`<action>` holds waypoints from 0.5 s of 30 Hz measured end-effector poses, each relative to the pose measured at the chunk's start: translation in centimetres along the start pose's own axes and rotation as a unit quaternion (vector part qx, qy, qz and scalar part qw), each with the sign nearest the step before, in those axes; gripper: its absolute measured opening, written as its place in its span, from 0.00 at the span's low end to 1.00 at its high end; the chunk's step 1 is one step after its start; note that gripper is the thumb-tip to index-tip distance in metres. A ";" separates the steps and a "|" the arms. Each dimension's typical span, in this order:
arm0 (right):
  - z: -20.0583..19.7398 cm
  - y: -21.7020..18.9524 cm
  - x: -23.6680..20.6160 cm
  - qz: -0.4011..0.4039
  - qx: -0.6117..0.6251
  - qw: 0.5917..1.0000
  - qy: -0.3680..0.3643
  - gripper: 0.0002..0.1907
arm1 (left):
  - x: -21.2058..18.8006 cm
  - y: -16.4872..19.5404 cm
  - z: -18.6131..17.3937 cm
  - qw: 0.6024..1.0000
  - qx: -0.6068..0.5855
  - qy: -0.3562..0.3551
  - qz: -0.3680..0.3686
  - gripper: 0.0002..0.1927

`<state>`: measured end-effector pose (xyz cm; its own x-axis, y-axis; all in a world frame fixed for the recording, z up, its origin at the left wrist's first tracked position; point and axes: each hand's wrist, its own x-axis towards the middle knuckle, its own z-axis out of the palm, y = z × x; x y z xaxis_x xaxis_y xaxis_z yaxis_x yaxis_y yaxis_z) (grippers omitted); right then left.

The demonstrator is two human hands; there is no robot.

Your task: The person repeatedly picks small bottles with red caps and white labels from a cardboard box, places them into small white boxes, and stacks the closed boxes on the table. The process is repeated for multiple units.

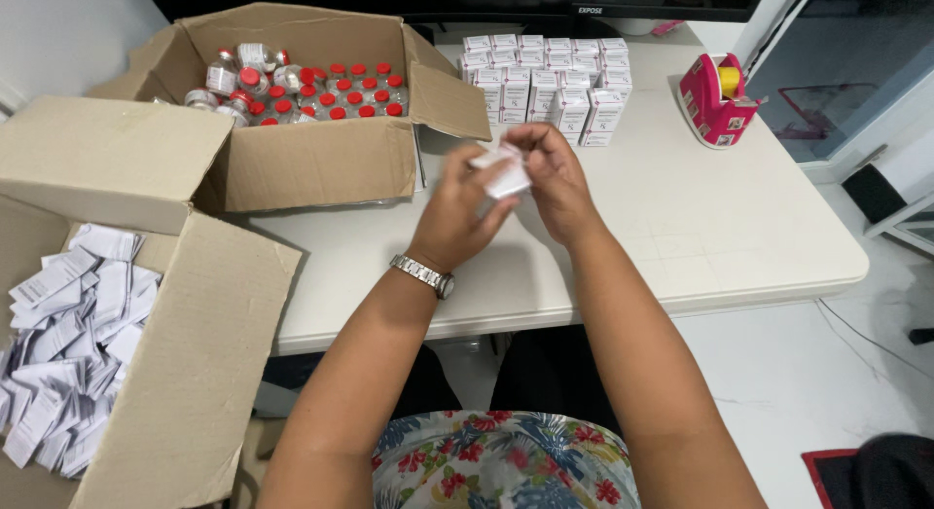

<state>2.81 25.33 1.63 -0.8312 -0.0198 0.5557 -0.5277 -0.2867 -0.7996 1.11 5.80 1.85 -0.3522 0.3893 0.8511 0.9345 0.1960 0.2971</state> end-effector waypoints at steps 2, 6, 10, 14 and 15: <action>0.4 -0.5 0.0 -0.029 -0.046 0.999 0.000 0.24 | -0.1 -0.4 0.2 0.987 -0.127 0.071 -0.072 0.37; 1.3 -0.5 -0.2 0.028 -0.095 0.995 -0.015 0.37 | 0.2 -1.5 0.3 0.902 -0.375 0.141 -0.162 0.37; 0.8 -0.2 0.1 0.022 -0.105 0.992 0.071 0.36 | 0.5 -1.9 -0.4 0.921 -0.336 0.138 -0.140 0.31; -0.9 -0.7 0.1 -0.019 -0.050 0.996 0.078 0.26 | 0.8 -0.7 -1.5 0.993 -0.077 0.064 -0.063 0.23; -1.1 -0.9 0.0 -0.021 -0.043 0.996 0.080 0.25 | 0.9 -0.3 -1.8 0.999 -0.006 0.025 -0.041 0.22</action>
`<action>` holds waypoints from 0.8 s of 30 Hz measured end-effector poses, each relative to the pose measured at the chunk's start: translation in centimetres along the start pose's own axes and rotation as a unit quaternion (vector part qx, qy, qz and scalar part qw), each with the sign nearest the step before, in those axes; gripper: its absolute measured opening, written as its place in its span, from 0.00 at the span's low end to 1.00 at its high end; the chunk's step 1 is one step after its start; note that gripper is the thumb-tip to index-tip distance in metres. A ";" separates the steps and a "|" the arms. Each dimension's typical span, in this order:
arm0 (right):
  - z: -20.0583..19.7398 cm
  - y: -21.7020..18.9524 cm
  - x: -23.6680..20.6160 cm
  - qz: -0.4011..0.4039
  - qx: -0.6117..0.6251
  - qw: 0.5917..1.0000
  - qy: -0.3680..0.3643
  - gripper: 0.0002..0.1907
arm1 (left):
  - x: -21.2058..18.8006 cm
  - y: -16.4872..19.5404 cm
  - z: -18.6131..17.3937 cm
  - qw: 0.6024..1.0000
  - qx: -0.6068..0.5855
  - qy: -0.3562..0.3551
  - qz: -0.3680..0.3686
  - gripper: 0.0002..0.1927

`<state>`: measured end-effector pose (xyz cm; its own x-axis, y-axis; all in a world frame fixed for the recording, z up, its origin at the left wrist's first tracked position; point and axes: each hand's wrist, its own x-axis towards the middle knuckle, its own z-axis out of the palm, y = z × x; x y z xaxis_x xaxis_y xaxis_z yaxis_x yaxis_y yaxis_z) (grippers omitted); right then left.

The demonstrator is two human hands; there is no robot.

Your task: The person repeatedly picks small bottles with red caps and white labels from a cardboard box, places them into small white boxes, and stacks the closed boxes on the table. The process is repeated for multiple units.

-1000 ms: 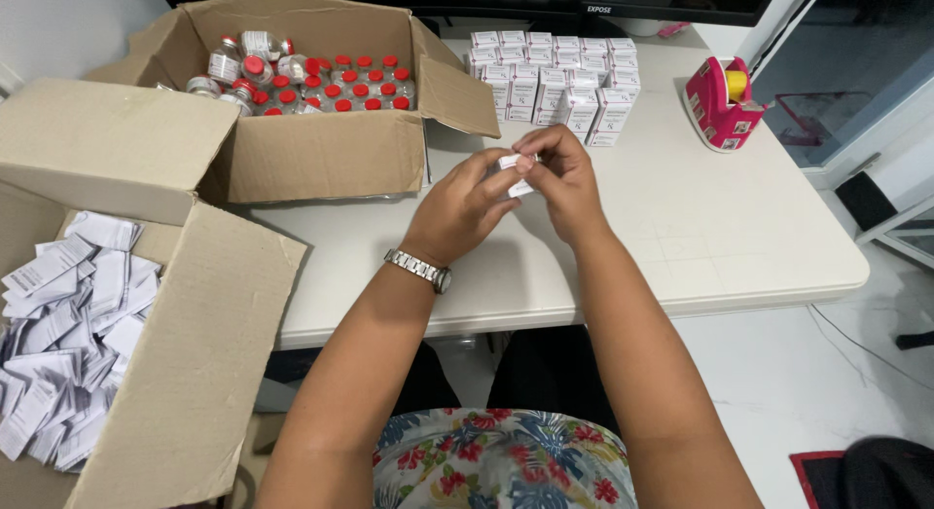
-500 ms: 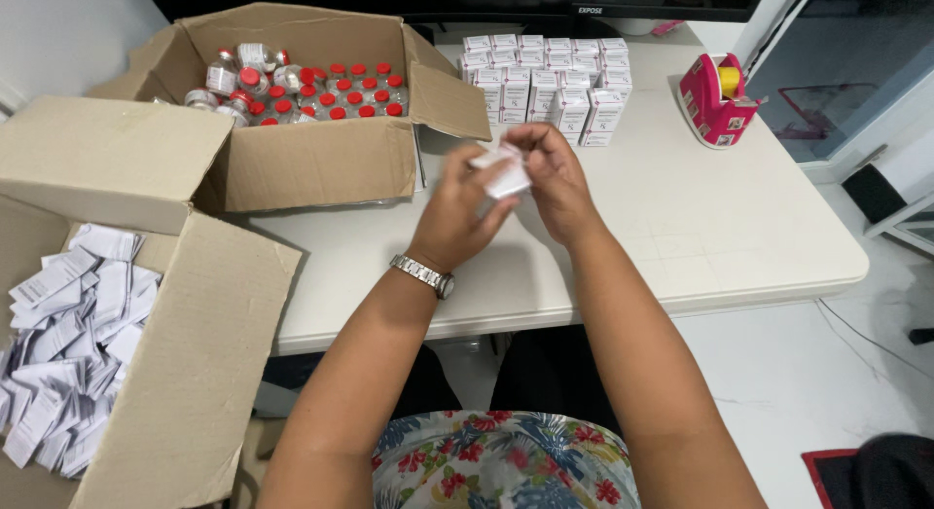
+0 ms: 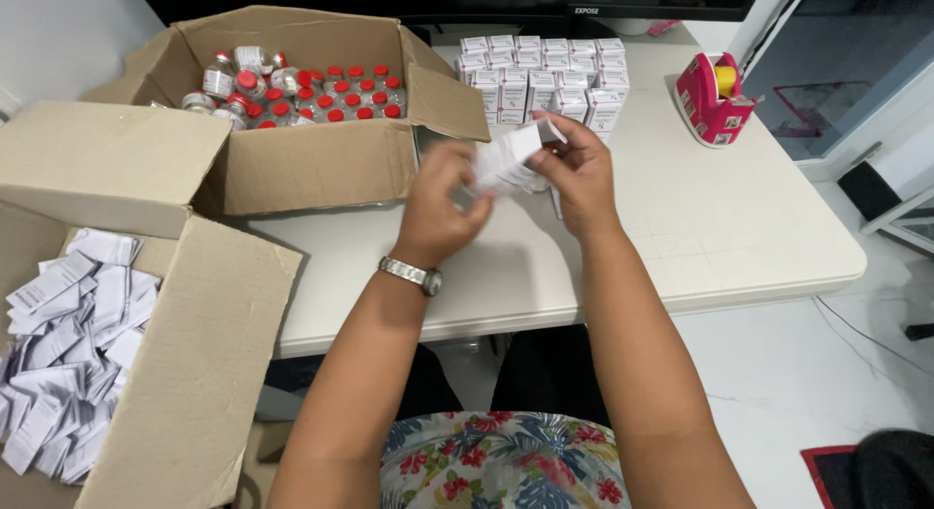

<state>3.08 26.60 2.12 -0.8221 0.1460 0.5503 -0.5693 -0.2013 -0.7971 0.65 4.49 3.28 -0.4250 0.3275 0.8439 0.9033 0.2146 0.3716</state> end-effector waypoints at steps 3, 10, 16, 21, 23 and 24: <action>0.6 -0.2 -0.1 -0.019 -0.142 0.989 -0.027 0.26 | 0.3 1.3 -0.4 0.993 -0.015 -0.096 -0.063 0.23; 2.7 -0.7 -0.1 -0.021 -0.159 0.987 0.005 0.20 | 0.6 1.1 -0.8 0.993 -0.033 -0.109 -0.040 0.24; 2.5 -0.1 0.1 -0.014 -0.354 0.930 0.093 0.04 | 0.4 0.1 -0.1 0.983 -0.056 -0.128 -0.120 0.24; 0.9 -0.6 0.2 -0.084 -0.389 0.905 0.152 0.09 | 0.6 0.0 0.1 0.968 -0.100 -0.139 -0.186 0.28; 0.4 -0.8 0.3 -0.089 -0.440 0.883 0.140 0.17 | 0.7 0.0 0.1 0.954 -0.143 -0.146 -0.219 0.27; 0.2 -0.9 0.4 -0.094 -0.478 0.865 0.119 0.21 | 0.7 -0.1 0.1 0.946 -0.165 -0.149 -0.235 0.26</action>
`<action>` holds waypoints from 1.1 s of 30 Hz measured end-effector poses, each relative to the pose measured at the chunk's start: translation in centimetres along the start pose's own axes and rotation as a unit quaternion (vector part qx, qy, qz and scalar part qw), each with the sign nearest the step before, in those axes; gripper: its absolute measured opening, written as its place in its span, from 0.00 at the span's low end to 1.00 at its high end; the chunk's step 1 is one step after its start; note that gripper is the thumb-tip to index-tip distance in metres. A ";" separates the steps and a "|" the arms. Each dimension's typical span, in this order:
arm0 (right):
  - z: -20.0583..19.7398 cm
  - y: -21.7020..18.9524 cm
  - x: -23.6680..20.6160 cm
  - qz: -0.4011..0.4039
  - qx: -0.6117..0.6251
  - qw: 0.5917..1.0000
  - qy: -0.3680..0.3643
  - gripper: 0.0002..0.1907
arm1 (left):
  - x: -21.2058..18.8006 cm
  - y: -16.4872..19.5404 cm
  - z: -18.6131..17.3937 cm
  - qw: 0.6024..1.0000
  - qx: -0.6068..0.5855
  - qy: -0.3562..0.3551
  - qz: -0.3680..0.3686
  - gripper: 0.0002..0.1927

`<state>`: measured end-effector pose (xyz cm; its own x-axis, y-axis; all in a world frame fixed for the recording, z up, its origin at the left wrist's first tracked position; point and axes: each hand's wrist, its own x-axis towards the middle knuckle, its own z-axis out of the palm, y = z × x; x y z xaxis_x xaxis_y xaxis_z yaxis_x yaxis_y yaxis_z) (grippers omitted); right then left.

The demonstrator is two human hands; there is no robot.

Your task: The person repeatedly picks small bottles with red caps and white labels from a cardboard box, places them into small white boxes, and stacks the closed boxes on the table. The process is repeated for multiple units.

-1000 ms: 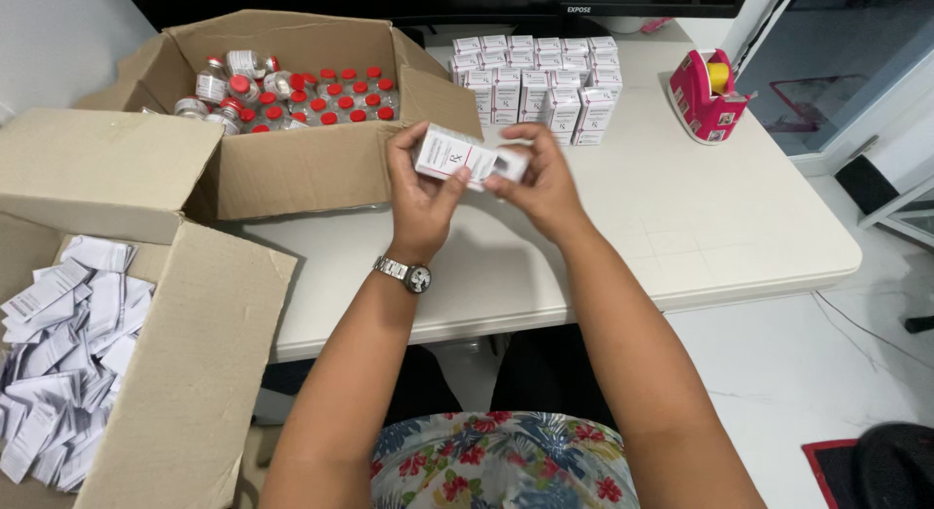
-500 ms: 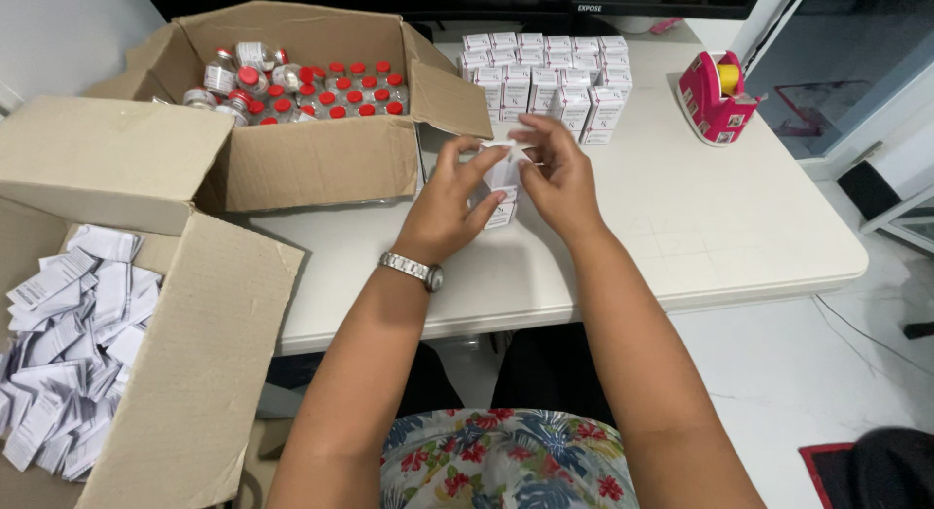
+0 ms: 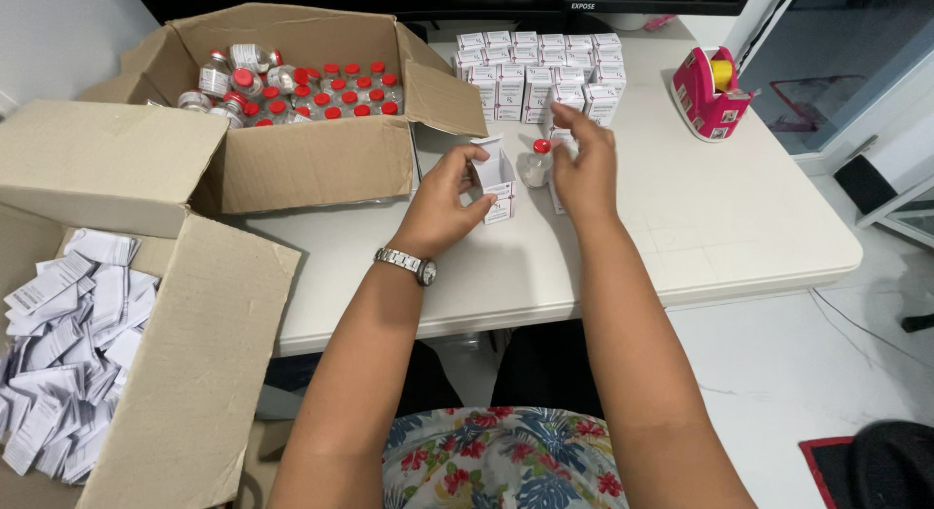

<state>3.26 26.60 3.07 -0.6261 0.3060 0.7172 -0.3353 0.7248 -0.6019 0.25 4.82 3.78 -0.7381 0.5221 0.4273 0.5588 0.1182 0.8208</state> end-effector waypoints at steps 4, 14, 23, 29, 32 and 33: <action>0.3 0.4 -0.2 0.001 -0.075 0.994 -0.080 0.29 | 0.1 -0.5 0.1 1.000 -0.012 0.001 0.014 0.26; 0.7 0.3 -0.2 0.028 0.281 0.948 -0.149 0.23 | 0.6 -1.5 0.8 0.979 -0.162 0.093 0.076 0.25; 0.7 -1.6 -0.7 0.063 0.378 0.904 -0.188 0.31 | 1.1 -1.9 0.6 0.956 -0.225 0.103 0.155 0.35; 1.1 -0.8 -0.2 0.038 0.450 0.884 -0.121 0.32 | 0.9 -2.0 1.0 0.955 -0.230 0.125 0.139 0.38; 1.2 0.0 -0.5 0.062 0.439 0.886 -0.139 0.27 | 0.3 -1.7 1.1 0.950 -0.201 0.153 0.183 0.43; 1.2 0.3 -0.6 0.067 0.441 0.883 -0.145 0.26 | 0.1 -1.6 1.0 0.946 -0.187 0.164 0.208 0.44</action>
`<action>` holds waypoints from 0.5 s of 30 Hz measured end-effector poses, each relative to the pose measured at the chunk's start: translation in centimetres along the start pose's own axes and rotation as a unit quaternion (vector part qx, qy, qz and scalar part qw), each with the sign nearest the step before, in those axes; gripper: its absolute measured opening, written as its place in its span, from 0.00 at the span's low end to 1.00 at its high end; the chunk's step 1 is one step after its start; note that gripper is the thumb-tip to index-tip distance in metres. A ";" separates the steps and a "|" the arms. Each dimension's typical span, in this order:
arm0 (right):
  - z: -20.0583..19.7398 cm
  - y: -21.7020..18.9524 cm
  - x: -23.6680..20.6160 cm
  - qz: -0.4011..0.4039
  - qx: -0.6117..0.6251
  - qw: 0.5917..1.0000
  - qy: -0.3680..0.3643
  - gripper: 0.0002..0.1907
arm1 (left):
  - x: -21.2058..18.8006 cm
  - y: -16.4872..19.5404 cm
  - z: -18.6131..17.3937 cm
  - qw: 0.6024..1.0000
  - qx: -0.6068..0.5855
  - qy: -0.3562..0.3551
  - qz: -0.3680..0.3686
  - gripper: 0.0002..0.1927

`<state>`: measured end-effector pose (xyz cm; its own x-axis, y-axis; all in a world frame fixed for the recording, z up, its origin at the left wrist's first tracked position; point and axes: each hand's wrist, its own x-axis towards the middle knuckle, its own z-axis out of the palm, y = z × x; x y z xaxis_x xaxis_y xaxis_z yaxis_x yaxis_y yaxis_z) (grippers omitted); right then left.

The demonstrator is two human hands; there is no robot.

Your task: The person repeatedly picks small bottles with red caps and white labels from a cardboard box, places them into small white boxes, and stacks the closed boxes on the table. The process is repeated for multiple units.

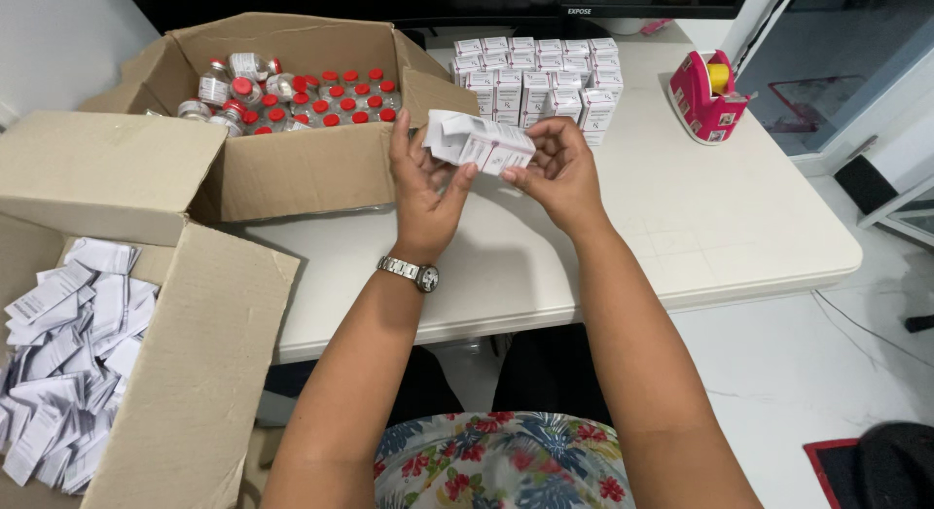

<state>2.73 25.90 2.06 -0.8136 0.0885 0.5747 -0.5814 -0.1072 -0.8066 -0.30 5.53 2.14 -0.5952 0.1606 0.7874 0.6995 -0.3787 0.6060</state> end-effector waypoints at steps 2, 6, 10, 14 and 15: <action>-0.2 0.1 0.0 0.031 0.007 0.999 -0.018 0.25 | -0.1 0.4 -0.2 0.997 0.065 -0.015 -0.024 0.40; 0.6 -0.6 0.0 0.042 0.010 0.997 -0.063 0.25 | -0.3 0.8 -0.5 0.992 0.123 -0.016 -0.018 0.31; 1.9 -1.7 -0.9 -0.238 -0.327 0.914 -0.047 0.30 | -0.4 0.6 -0.5 0.981 0.189 -0.035 0.024 0.29; 2.7 -1.4 -1.2 -0.061 -0.184 0.978 -0.080 0.29 | -0.3 0.1 -0.5 0.998 0.046 0.019 0.044 0.28; 2.7 -1.1 -1.2 -0.031 -0.163 0.983 -0.079 0.29 | -0.2 0.0 -0.6 0.998 0.001 0.041 0.050 0.28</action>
<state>4.35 23.26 2.65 -0.7831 -0.0726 0.6177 -0.6167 0.2186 -0.7562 -0.39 4.94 1.91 -0.5530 0.0477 0.8318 0.7575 -0.3870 0.5258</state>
